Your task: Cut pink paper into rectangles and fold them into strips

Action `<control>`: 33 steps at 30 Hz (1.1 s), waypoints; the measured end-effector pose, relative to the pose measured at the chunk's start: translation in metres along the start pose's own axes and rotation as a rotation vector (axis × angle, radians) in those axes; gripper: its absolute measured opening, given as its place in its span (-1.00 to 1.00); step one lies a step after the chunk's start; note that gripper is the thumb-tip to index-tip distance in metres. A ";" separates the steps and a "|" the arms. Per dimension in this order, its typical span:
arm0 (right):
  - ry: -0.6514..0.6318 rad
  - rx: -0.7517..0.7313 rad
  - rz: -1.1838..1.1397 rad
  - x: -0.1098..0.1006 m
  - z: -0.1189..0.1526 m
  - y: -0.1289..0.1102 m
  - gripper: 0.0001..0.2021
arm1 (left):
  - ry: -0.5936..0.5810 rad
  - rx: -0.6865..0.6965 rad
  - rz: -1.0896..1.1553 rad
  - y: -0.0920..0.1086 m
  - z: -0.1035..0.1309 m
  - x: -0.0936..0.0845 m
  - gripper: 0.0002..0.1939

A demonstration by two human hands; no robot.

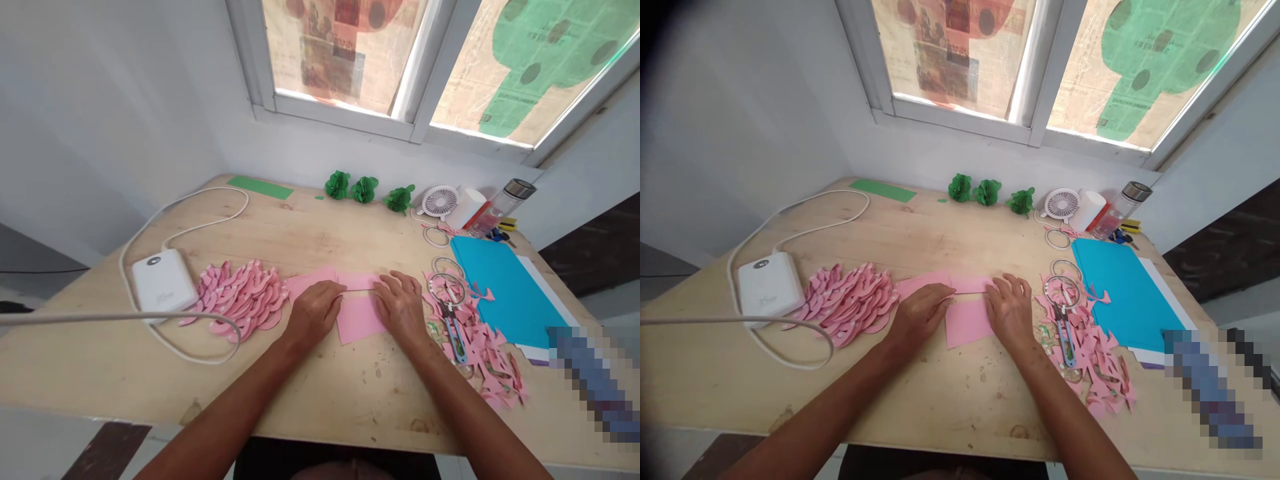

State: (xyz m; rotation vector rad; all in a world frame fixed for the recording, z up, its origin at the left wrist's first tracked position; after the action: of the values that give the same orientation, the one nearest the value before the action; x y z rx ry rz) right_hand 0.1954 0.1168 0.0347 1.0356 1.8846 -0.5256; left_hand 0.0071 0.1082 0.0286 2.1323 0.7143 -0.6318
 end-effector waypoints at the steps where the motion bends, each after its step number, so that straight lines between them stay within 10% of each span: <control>1: -0.012 0.011 -0.030 -0.003 0.006 0.000 -0.79 | -0.030 0.019 0.008 0.002 0.001 0.001 -0.80; 13: -0.217 -0.083 -0.100 -0.022 0.055 -0.022 -0.66 | -0.488 0.202 -0.170 0.035 0.015 0.009 -0.71; 33: -0.143 -0.043 -0.242 -0.032 0.065 -0.035 -0.70 | -0.273 0.130 -0.049 0.032 0.037 -0.006 -0.73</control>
State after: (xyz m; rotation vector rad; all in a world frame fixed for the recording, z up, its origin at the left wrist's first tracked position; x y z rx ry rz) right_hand 0.2074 0.0370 0.0275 0.7258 1.8949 -0.6774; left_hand 0.0168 0.0599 0.0279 2.0945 0.5894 -0.9976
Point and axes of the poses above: each hand's wrist, its own z-axis away from the middle knuckle, its own x-axis out of the palm, y = z × x, the point moved 4 cm from there along -z, towards the middle knuckle, and after that the axes turned 7 degrees about -x, right-handed, at the moved point
